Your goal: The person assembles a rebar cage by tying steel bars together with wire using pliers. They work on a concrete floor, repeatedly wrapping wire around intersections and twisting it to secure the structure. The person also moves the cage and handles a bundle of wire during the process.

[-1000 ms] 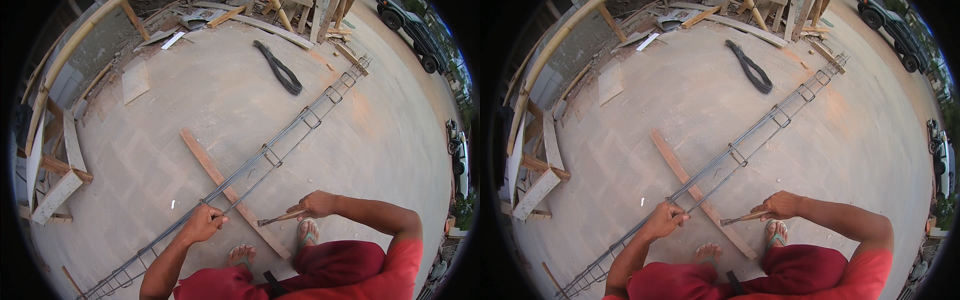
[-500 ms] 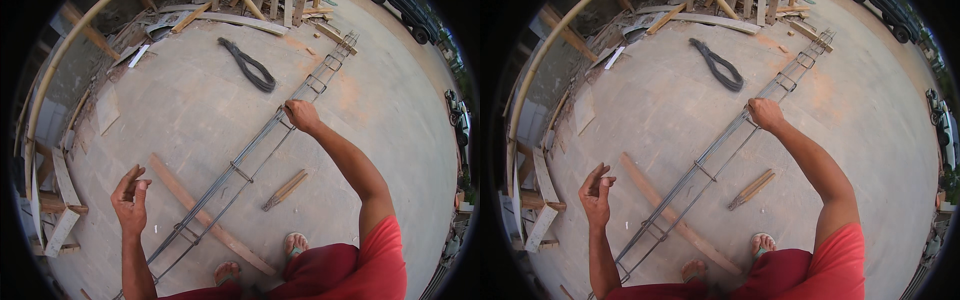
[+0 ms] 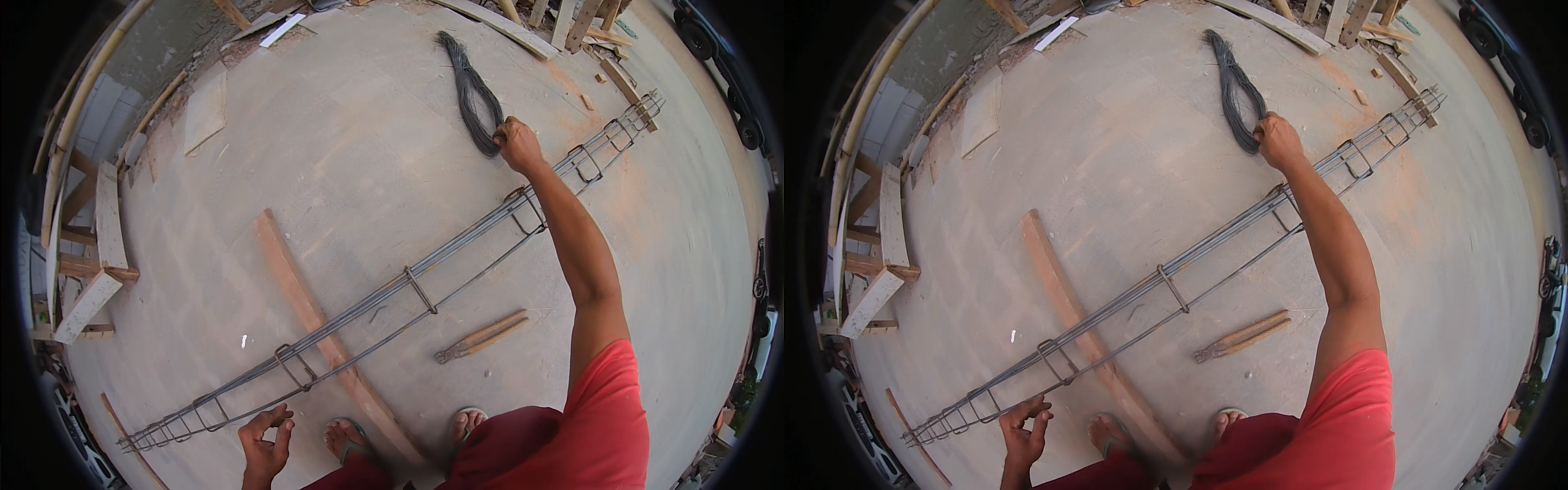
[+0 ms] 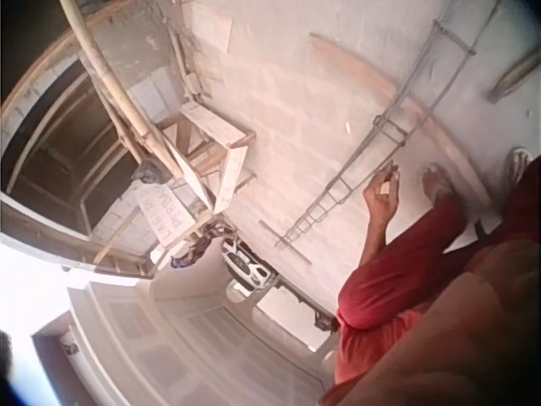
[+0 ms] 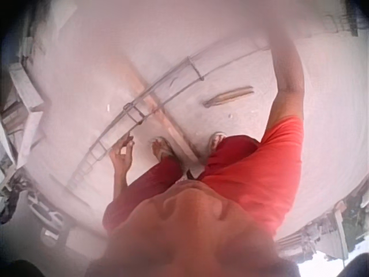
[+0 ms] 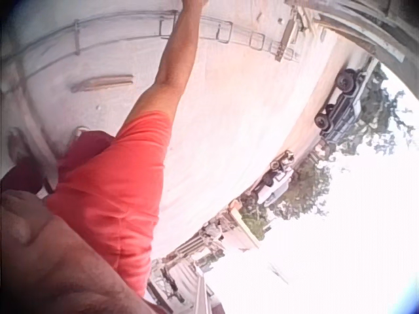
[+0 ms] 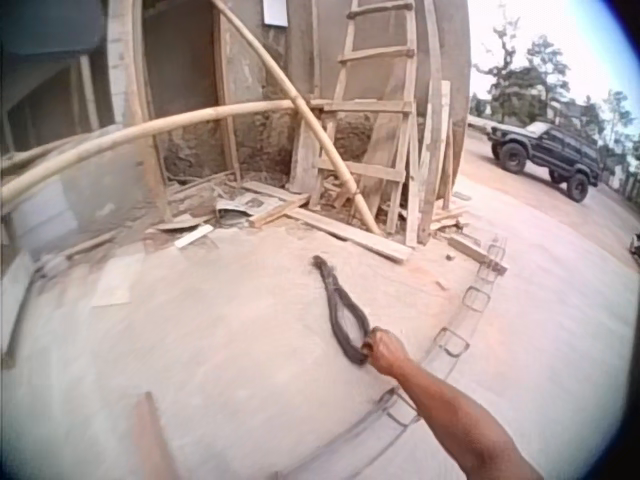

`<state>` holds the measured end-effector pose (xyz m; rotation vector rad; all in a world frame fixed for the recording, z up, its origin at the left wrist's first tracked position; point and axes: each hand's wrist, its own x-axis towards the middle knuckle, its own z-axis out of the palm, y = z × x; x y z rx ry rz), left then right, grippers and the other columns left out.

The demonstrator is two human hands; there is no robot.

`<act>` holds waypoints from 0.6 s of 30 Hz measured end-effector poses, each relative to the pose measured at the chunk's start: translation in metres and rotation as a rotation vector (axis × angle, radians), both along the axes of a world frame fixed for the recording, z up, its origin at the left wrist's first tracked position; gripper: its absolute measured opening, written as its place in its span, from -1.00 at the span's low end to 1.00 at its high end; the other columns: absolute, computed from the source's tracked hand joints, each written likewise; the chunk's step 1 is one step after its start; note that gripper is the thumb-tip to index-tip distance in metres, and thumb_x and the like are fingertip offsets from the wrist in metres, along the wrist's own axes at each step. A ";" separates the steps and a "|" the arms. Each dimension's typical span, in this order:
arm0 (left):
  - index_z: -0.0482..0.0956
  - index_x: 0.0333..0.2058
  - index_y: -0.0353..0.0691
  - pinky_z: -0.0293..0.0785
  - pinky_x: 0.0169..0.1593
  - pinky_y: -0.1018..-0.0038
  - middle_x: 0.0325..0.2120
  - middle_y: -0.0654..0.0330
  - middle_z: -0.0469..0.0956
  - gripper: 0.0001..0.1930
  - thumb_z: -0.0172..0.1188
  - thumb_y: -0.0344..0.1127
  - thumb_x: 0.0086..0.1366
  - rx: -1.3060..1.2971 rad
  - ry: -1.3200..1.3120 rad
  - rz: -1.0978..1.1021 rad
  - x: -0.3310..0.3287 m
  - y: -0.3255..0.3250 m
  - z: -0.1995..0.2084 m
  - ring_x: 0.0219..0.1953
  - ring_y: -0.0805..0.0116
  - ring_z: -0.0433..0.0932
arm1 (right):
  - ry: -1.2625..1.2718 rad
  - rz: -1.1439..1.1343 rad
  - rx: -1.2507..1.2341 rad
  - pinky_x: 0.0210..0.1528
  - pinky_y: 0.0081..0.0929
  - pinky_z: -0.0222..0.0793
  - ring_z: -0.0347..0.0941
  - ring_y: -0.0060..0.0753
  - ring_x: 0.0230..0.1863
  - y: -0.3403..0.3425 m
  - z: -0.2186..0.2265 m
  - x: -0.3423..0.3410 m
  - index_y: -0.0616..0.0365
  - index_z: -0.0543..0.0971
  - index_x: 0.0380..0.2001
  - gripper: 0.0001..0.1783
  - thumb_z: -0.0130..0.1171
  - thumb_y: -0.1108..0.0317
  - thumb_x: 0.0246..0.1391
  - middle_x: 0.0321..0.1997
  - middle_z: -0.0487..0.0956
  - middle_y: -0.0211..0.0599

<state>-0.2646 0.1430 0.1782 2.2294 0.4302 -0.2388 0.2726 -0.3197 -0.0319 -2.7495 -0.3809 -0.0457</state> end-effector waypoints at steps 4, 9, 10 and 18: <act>0.71 -0.07 -0.51 0.65 -0.09 0.37 -0.31 -0.13 0.77 -0.74 0.37 -0.55 0.27 0.001 0.024 -0.006 0.009 -0.012 0.002 -0.23 0.17 0.79 | 0.017 0.214 0.416 -0.14 -0.20 0.55 0.68 0.02 -0.25 0.075 0.036 -0.045 0.30 0.77 -0.30 -0.87 0.38 0.45 0.15 -0.24 0.70 0.01; 0.75 -0.12 -0.44 0.65 -0.11 0.41 -0.31 -0.03 0.78 -0.78 0.36 -0.49 0.28 0.010 -0.045 -0.176 0.064 -0.030 0.003 -0.27 0.23 0.78 | 0.145 0.064 0.515 -0.21 -0.11 0.55 0.68 0.10 -0.34 0.113 0.055 -0.070 0.35 0.76 -0.30 -0.86 0.36 0.46 0.18 -0.34 0.71 0.15; 0.75 -0.12 -0.44 0.65 -0.11 0.41 -0.32 -0.03 0.78 -0.78 0.36 -0.49 0.28 0.007 -0.057 -0.204 0.074 -0.037 0.006 -0.27 0.23 0.78 | 0.104 0.047 0.497 -0.21 -0.09 0.55 0.67 0.13 -0.34 0.110 0.057 -0.071 0.34 0.75 -0.31 -0.86 0.36 0.45 0.18 -0.35 0.70 0.16; 0.74 -0.04 -0.41 0.65 -0.20 0.39 -0.31 -0.07 0.76 -0.71 0.41 -0.49 0.26 -0.040 -0.102 -0.372 0.074 -0.062 0.013 -0.30 0.17 0.78 | -0.113 -0.093 0.336 -0.24 -0.01 0.53 0.63 0.31 -0.33 0.069 0.061 -0.075 0.30 0.68 -0.41 -0.79 0.36 0.34 0.20 -0.42 0.65 0.18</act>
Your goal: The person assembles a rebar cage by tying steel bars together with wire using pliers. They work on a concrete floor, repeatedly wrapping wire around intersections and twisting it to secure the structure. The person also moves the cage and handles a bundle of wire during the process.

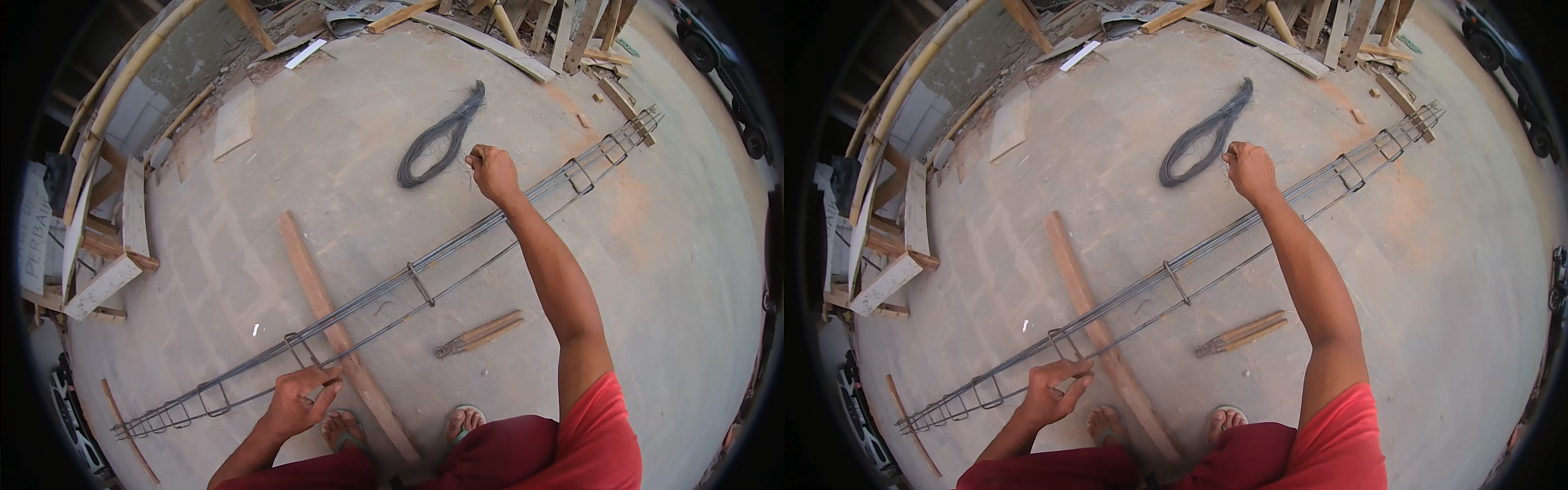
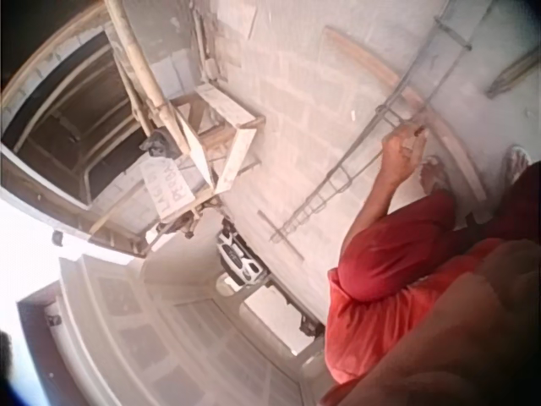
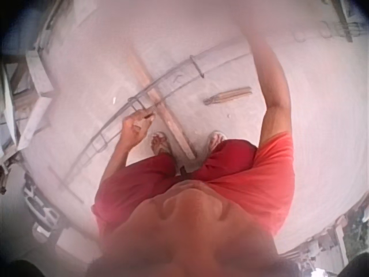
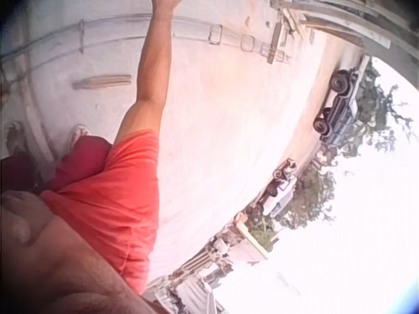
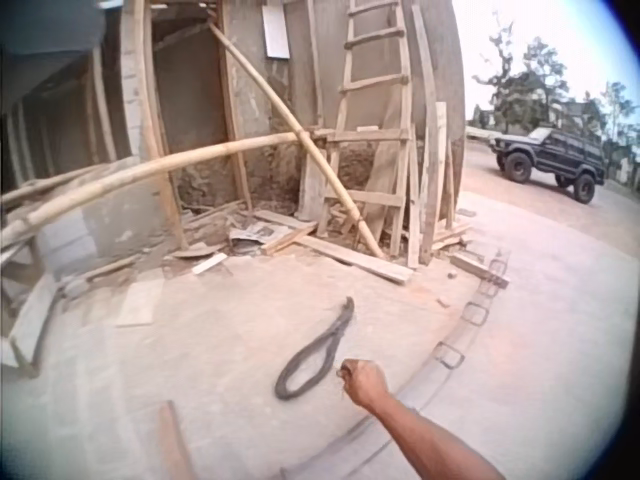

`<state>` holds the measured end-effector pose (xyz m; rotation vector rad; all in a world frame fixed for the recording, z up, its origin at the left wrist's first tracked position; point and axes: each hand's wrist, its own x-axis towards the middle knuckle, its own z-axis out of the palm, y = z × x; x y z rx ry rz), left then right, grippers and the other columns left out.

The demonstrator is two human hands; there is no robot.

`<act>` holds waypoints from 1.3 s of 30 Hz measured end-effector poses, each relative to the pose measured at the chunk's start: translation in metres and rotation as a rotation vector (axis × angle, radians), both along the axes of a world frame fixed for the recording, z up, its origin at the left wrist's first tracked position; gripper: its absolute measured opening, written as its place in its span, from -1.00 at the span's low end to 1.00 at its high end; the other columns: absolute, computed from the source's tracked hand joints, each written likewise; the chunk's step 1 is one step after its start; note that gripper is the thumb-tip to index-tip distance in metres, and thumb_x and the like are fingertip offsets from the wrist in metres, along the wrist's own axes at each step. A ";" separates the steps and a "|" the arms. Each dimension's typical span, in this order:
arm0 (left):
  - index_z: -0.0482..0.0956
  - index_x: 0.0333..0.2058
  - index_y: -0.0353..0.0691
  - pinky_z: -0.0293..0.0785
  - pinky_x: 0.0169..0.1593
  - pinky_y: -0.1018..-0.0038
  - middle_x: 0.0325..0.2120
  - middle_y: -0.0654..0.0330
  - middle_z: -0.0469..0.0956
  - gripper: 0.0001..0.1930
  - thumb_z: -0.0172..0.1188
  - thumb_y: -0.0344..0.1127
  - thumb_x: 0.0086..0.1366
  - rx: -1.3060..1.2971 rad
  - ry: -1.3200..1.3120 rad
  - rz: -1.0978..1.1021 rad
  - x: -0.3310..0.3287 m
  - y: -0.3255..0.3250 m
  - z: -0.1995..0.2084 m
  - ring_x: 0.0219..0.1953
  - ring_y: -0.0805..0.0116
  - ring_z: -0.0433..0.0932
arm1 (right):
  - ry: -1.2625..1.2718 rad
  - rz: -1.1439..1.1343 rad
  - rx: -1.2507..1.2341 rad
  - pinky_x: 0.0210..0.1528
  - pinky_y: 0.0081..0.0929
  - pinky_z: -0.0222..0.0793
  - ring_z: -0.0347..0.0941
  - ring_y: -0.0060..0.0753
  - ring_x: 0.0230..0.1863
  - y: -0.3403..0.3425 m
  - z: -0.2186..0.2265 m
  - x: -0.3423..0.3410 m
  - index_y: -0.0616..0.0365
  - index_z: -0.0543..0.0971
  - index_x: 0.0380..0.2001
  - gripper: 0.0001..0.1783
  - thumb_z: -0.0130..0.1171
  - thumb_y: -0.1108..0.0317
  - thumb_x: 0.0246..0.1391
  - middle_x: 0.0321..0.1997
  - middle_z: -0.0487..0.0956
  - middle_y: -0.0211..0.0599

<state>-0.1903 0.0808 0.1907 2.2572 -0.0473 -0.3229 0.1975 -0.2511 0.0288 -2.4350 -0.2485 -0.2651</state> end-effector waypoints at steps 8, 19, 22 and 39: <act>0.77 -0.10 -0.41 0.64 -0.17 0.41 -0.30 -0.10 0.77 -0.76 0.41 -0.45 0.27 -0.052 0.061 0.041 -0.042 0.006 -0.005 -0.29 0.19 0.78 | 0.415 0.235 0.295 -0.36 -0.41 0.58 0.69 -0.42 -0.46 -0.027 0.000 0.025 0.27 0.70 -0.40 -0.86 0.37 0.42 0.21 -0.48 0.71 -0.28; 0.77 -0.09 -0.39 0.66 -0.15 0.41 -0.27 -0.11 0.77 -0.74 0.42 -0.42 0.27 -0.058 0.120 0.063 -0.053 0.015 -0.002 -0.28 0.18 0.79 | 0.555 0.240 0.433 -0.32 -0.34 0.54 0.59 -0.49 -0.32 0.001 -0.005 0.024 0.26 0.65 -0.34 -0.77 0.27 0.30 0.33 -0.43 0.64 -0.27; 0.77 -0.09 -0.38 0.66 -0.14 0.41 -0.26 -0.10 0.77 -0.74 0.42 -0.40 0.27 -0.077 0.116 0.058 -0.052 0.013 -0.007 -0.26 0.18 0.79 | 0.253 0.297 0.169 -0.30 -0.24 0.46 0.54 -0.37 -0.38 0.023 -0.008 0.003 0.36 0.59 -0.34 -0.74 0.25 0.33 0.31 -0.48 0.59 -0.16; 0.41 0.33 -0.50 0.74 -0.23 0.39 -0.13 -0.07 0.67 -0.16 0.03 0.30 0.54 -0.401 0.202 0.531 0.053 0.047 -0.044 -0.18 0.26 0.72 | 0.534 0.453 0.588 -0.53 -0.53 0.15 0.11 -0.71 -0.53 0.136 0.161 -0.151 0.14 0.35 -0.42 -0.66 0.00 0.26 0.50 -0.52 0.26 -0.55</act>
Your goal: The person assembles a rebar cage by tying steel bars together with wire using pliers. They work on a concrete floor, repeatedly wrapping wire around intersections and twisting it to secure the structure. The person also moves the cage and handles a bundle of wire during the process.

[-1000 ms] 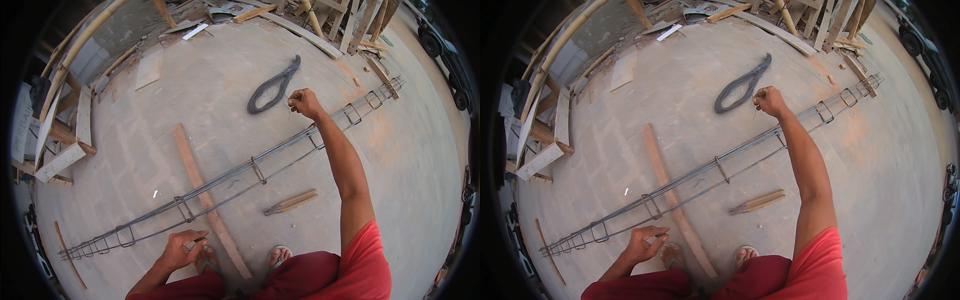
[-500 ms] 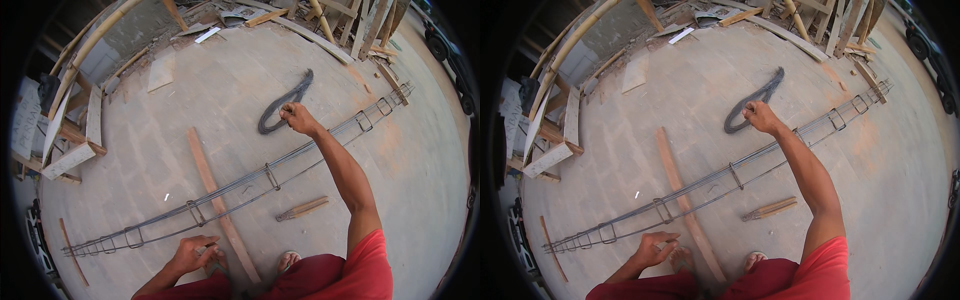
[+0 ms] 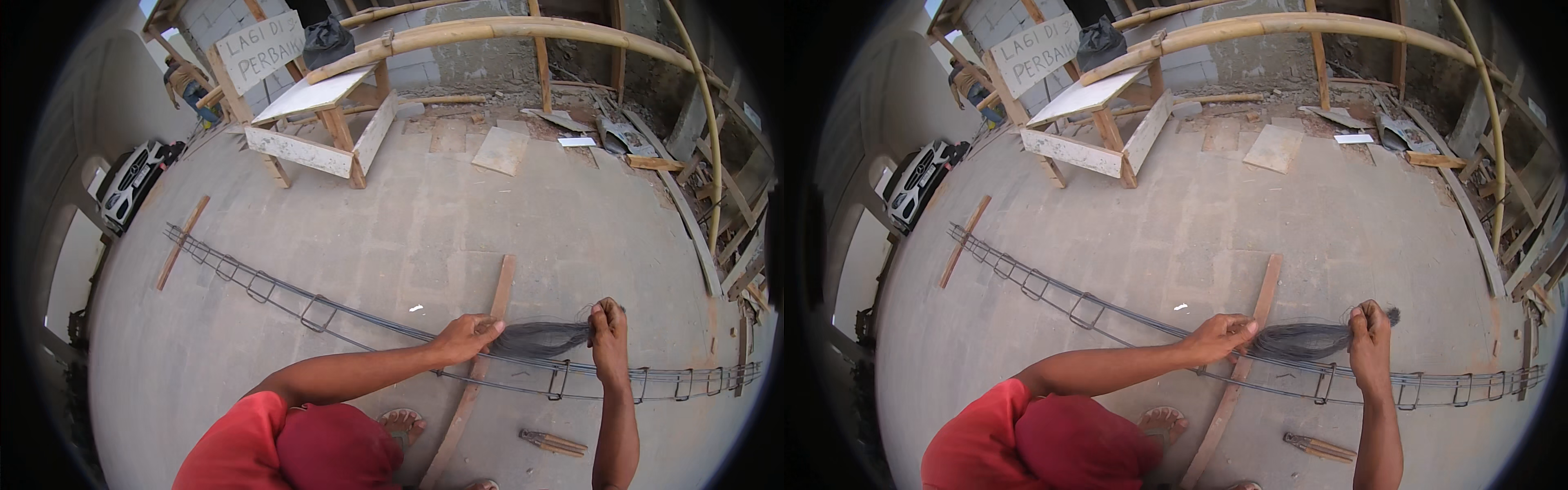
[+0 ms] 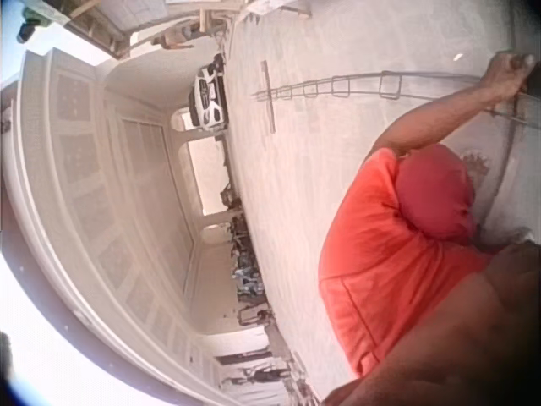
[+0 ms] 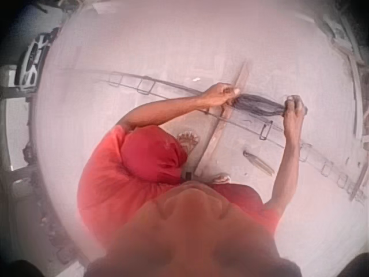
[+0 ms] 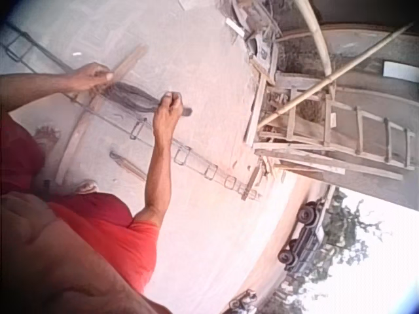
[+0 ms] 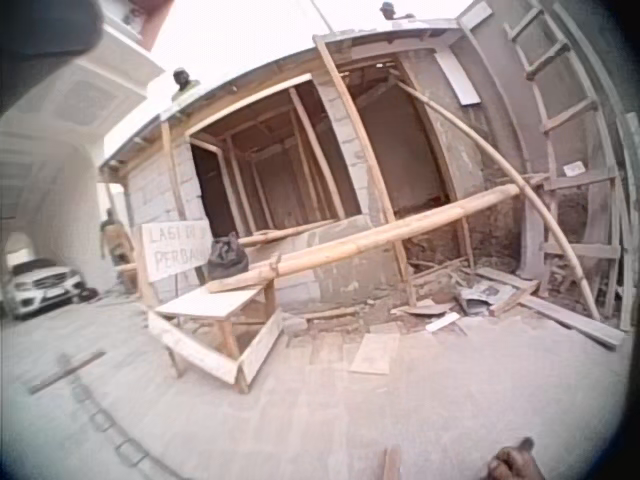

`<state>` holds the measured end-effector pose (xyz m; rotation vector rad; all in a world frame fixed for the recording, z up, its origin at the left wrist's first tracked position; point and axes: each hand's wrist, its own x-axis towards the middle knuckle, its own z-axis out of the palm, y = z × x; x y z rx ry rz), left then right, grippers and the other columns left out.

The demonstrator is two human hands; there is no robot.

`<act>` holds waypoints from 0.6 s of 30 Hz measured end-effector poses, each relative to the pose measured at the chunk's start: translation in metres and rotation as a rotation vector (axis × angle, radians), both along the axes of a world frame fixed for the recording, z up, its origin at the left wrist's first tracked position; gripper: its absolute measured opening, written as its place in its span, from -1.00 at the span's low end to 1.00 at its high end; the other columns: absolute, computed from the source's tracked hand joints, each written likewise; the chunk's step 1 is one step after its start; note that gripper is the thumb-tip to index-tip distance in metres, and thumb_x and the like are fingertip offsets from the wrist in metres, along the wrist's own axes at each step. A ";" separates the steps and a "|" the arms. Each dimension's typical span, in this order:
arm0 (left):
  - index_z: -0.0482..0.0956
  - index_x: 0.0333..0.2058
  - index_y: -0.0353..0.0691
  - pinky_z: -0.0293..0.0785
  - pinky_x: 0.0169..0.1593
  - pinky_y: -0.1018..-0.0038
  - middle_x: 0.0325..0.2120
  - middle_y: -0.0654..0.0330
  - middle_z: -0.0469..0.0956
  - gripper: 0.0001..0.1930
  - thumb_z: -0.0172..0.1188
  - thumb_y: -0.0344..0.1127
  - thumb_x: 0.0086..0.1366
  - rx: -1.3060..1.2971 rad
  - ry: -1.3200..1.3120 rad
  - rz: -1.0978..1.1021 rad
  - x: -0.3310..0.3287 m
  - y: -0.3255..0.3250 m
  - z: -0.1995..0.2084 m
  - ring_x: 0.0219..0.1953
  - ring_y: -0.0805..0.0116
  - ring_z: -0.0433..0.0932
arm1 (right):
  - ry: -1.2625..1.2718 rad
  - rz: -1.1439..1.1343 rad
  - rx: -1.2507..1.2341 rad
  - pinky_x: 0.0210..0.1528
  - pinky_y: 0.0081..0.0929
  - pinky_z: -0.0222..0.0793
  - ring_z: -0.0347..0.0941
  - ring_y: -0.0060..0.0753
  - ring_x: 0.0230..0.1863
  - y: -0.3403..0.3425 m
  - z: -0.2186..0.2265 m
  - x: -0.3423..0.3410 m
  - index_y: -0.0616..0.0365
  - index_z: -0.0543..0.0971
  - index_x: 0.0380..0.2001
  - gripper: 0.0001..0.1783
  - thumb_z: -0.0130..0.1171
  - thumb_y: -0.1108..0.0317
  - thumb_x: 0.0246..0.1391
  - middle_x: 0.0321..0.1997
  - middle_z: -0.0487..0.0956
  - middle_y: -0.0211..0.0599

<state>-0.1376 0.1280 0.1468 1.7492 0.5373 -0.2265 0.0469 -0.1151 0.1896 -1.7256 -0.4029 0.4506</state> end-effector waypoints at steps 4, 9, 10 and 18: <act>0.36 0.30 -0.55 0.73 -0.08 0.15 0.07 -0.32 0.53 0.00 -0.18 0.49 0.50 -0.123 0.197 0.010 0.045 0.012 -0.008 0.08 0.00 0.63 | -0.089 0.055 0.028 -0.58 -0.62 0.09 0.09 -0.75 -0.55 0.003 0.042 -0.017 0.06 0.34 -0.38 -0.64 0.03 0.12 0.52 -0.51 0.25 -0.56; 0.45 0.35 -0.29 0.58 0.21 0.30 0.23 0.05 0.58 -0.17 -0.02 0.40 0.51 -0.735 0.224 -0.163 0.045 -0.035 -0.026 0.27 0.23 0.56 | -0.111 0.054 0.049 -0.61 -0.62 0.03 0.09 -0.76 -0.57 0.008 0.073 -0.034 0.08 0.33 -0.39 -0.61 0.04 0.10 0.52 -0.52 0.27 -0.55; 0.52 0.28 -0.25 0.60 0.16 0.28 0.14 0.09 0.64 -0.26 0.02 0.34 0.52 -0.849 0.248 -0.103 0.035 -0.047 -0.018 0.17 0.27 0.62 | -0.105 0.105 0.055 -0.60 -0.62 0.03 0.09 -0.76 -0.56 0.011 0.077 -0.039 0.08 0.33 -0.39 -0.61 0.05 0.10 0.51 -0.51 0.28 -0.55; 0.52 -0.09 -0.23 0.56 -0.28 0.37 -0.36 0.24 0.55 -0.61 0.24 0.03 0.50 -0.749 -0.040 0.531 0.039 -0.091 -0.016 -0.31 0.41 0.56 | -0.615 0.469 -0.243 -0.29 -0.02 0.44 0.59 0.34 -0.29 0.019 0.117 -0.112 0.30 0.54 -0.20 -0.74 0.05 0.28 0.46 -0.32 0.62 0.22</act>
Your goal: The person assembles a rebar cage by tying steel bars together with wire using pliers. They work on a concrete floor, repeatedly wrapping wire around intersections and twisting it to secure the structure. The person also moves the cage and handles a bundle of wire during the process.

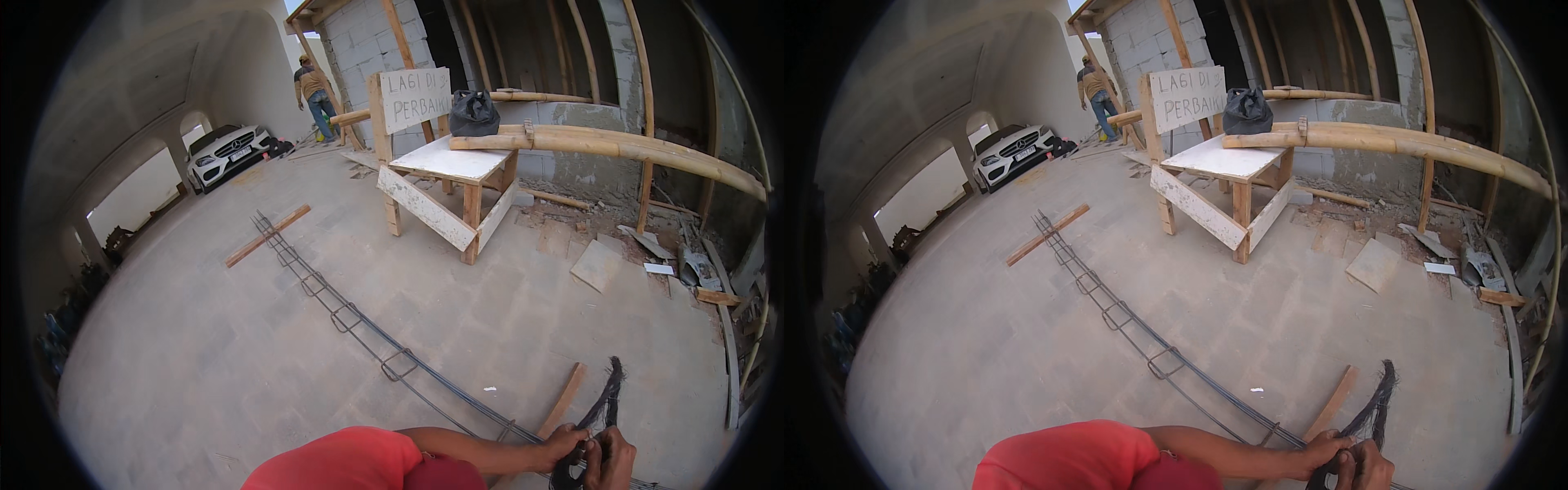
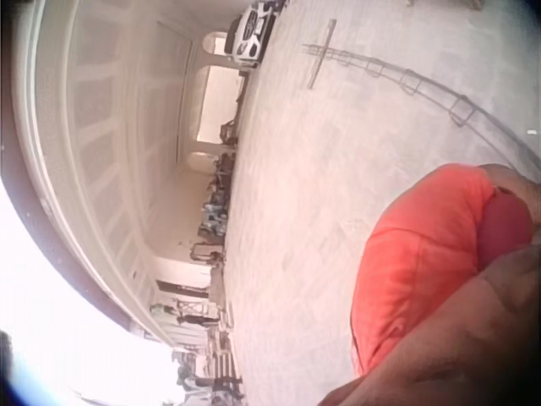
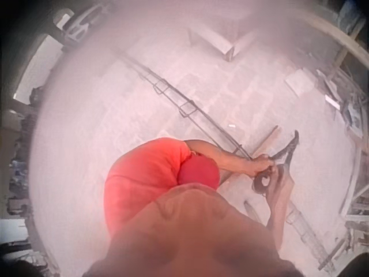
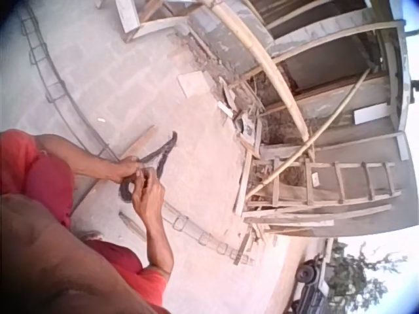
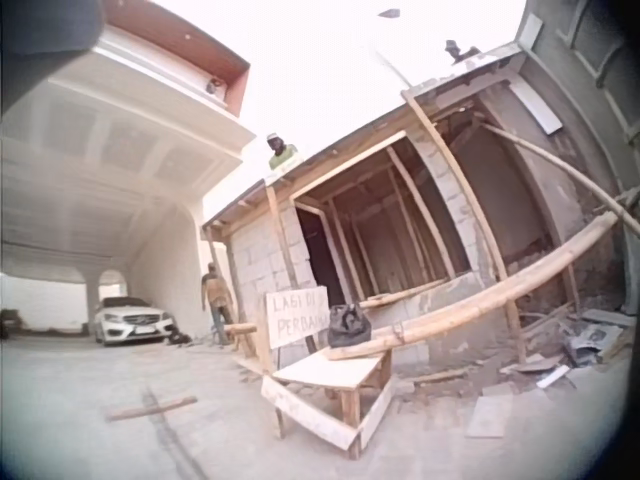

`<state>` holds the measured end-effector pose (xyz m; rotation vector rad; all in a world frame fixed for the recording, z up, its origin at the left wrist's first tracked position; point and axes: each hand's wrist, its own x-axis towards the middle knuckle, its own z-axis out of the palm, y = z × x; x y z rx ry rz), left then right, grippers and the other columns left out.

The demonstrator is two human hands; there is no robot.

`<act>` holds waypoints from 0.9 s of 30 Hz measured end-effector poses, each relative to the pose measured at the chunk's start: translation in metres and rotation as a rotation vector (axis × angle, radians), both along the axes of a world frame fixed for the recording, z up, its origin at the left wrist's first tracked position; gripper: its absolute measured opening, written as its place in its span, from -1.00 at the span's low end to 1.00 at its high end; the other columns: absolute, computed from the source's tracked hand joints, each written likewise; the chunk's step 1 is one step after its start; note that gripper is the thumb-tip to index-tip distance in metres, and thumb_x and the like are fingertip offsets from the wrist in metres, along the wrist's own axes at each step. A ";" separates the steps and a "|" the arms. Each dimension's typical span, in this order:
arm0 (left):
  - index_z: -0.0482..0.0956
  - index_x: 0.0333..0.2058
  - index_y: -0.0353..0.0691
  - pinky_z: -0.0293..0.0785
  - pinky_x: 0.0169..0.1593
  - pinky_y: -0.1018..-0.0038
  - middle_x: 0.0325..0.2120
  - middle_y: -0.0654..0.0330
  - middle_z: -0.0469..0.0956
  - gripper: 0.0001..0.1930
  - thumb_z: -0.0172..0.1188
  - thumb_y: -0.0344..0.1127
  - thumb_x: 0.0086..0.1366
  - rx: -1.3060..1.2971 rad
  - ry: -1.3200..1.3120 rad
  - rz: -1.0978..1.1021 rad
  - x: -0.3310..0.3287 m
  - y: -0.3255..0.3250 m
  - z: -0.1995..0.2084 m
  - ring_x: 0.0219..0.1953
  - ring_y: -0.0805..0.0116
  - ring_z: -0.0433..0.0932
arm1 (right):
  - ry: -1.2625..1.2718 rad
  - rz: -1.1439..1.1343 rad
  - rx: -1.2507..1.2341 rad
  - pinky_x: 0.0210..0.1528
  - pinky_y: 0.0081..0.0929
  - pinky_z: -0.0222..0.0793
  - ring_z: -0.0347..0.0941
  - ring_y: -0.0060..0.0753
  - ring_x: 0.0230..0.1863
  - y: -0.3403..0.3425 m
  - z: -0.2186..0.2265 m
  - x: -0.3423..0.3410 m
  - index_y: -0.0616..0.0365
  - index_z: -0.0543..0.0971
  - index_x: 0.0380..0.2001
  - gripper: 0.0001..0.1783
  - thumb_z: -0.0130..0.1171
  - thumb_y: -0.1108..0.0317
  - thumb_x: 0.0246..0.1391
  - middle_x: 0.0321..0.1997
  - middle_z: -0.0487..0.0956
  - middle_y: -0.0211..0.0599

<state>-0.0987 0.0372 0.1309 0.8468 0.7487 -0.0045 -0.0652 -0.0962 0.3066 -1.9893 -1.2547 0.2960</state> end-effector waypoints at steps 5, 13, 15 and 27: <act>0.43 -0.23 -0.22 0.31 -0.65 0.41 -0.56 0.29 0.44 -0.75 0.26 -0.20 0.49 0.183 -0.072 0.303 0.050 0.067 0.016 -0.67 0.48 0.35 | -0.319 -0.043 -0.002 -0.37 0.08 0.48 0.58 0.26 -0.38 0.028 -0.033 -0.026 0.23 0.54 -0.23 -0.92 0.11 0.44 0.35 -0.39 0.59 0.10; 0.55 -0.11 -0.48 0.61 -0.30 0.17 -0.23 -0.11 0.64 -0.70 0.29 -0.37 0.27 0.455 0.177 0.539 0.082 0.180 -0.039 -0.28 0.14 0.67 | -0.178 0.089 0.198 -0.40 0.04 0.45 0.56 0.25 -0.43 0.030 -0.032 -0.051 0.21 0.48 -0.37 -0.86 0.18 0.41 0.26 -0.46 0.55 0.07; 0.51 -0.08 -0.51 0.64 -0.25 0.17 -0.19 -0.13 0.64 -0.70 0.25 -0.44 0.26 0.343 0.126 0.470 0.089 0.190 -0.026 -0.27 0.13 0.68 | -0.119 0.060 0.164 -0.41 0.03 0.44 0.55 0.26 -0.45 0.009 -0.021 -0.052 0.21 0.48 -0.39 -0.84 0.19 0.40 0.24 -0.50 0.54 0.08; 0.41 -0.19 -0.31 0.54 -0.49 0.25 -0.42 0.02 0.55 -0.80 0.24 -0.33 0.47 0.553 0.206 0.408 0.036 0.259 -0.073 -0.55 0.24 0.55 | 0.021 -0.469 0.478 -0.51 -0.53 0.16 0.27 -0.54 -0.55 -0.098 0.046 0.046 0.12 0.42 -0.42 -0.63 0.15 0.14 0.45 -0.55 0.42 -0.42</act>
